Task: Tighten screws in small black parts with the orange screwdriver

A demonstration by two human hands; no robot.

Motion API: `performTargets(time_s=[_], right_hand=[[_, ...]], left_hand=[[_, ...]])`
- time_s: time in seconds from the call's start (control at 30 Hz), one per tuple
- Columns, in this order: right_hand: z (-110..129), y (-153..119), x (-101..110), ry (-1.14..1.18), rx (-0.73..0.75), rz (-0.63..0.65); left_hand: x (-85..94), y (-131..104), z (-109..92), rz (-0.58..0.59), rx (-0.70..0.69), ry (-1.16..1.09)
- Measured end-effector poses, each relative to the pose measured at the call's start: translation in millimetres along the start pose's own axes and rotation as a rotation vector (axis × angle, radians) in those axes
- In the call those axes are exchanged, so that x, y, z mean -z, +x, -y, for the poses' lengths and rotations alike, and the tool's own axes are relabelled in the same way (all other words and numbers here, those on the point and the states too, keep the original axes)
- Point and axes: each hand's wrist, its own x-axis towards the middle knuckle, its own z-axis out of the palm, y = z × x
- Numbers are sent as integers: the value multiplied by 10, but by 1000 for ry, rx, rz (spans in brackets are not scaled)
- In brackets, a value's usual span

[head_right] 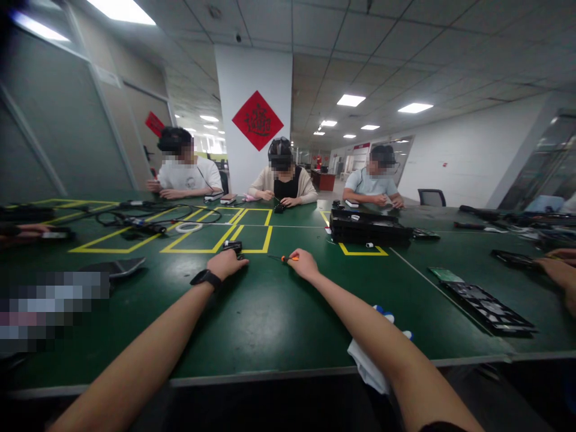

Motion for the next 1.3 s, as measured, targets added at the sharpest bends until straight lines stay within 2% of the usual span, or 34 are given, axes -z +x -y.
performTargets(time_s=[0.07,0.1,0.2,0.27,0.4,0.53,0.6,0.7,0.83,0.93,1.1,1.3], right_hand=[[7,-120,-27,-263,225,-44],[15,-172,-37,-369,292,-44],[49,-258,-59,-538,336,-33],[60,-254,-69,-564,319,-38],[30,-179,-56,-444,325,-43],[-18,-107,3,-252,340,-51],[-36,-80,31,-145,292,-6],[-52,-58,59,60,206,138],[-50,-60,84,238,189,285],[-38,-68,99,231,193,328],[-26,-71,94,162,226,322],[-31,-79,80,100,297,205]], left_hand=[[-27,-10,-52,33,-7,-43],[-41,-18,-82,41,-13,-59],[-79,-50,-179,59,-53,-117],[-109,-74,-237,13,-89,-162],[-176,-87,-311,-87,-120,-288],[-226,-56,-348,-92,-171,-487],[-237,-52,-374,-43,-212,-641],[-247,-74,-423,77,-269,-965],[-275,-88,-453,168,-313,-1306],[-314,-53,-430,136,-303,-1380],[-373,19,-384,60,-312,-1390],[-448,183,-431,23,-315,-1309]])
